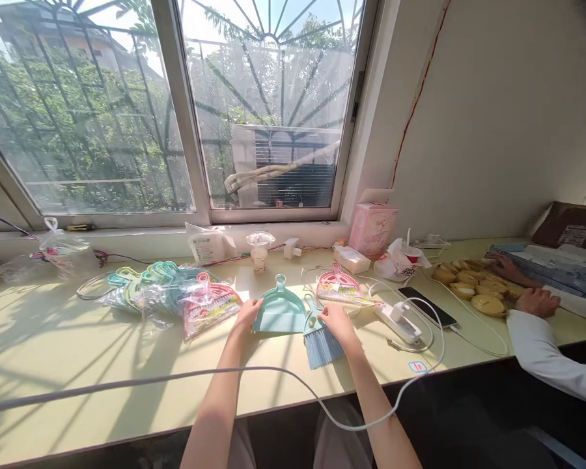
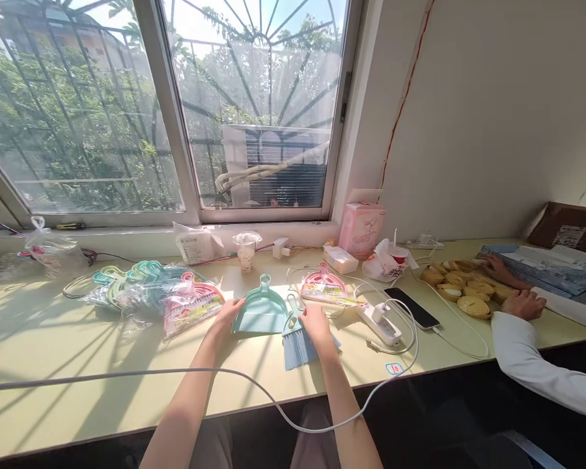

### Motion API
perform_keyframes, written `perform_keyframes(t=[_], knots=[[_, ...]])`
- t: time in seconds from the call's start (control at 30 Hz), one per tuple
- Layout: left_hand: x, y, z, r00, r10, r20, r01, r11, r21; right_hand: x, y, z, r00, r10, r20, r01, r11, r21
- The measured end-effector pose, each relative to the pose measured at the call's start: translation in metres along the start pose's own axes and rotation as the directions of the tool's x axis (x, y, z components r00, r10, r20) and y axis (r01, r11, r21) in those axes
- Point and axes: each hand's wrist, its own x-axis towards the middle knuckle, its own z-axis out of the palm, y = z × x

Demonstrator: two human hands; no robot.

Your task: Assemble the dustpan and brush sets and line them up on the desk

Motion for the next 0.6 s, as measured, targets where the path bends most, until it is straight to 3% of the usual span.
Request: perform_keyframes(t=[0.13,0.23,0.37,0.5,0.6], knots=[[0.003,0.007,-0.003,0.991,-0.094,-0.092,0.114,0.963,0.245,-0.002,0.009,-0.005,0.998,-0.010,-0.060,0.003,0.994,-0.111],[0.002,0.013,0.000,0.993,-0.046,-0.105,0.072,0.961,0.265,0.004,0.014,-0.008,0.989,-0.056,-0.140,0.028,0.981,-0.194],[0.000,0.013,0.011,0.998,-0.025,-0.059,0.038,0.971,0.235,0.010,0.023,-0.011,0.980,-0.109,-0.164,0.081,0.983,-0.167],[0.000,0.011,0.019,0.997,-0.074,-0.022,0.077,0.980,0.181,0.005,0.027,-0.018,0.978,-0.128,-0.165,0.136,0.990,0.037],[-0.001,0.016,0.021,0.989,-0.139,-0.044,0.139,0.990,-0.008,0.003,0.016,-0.020,0.987,-0.156,-0.046,0.162,0.924,0.347]])
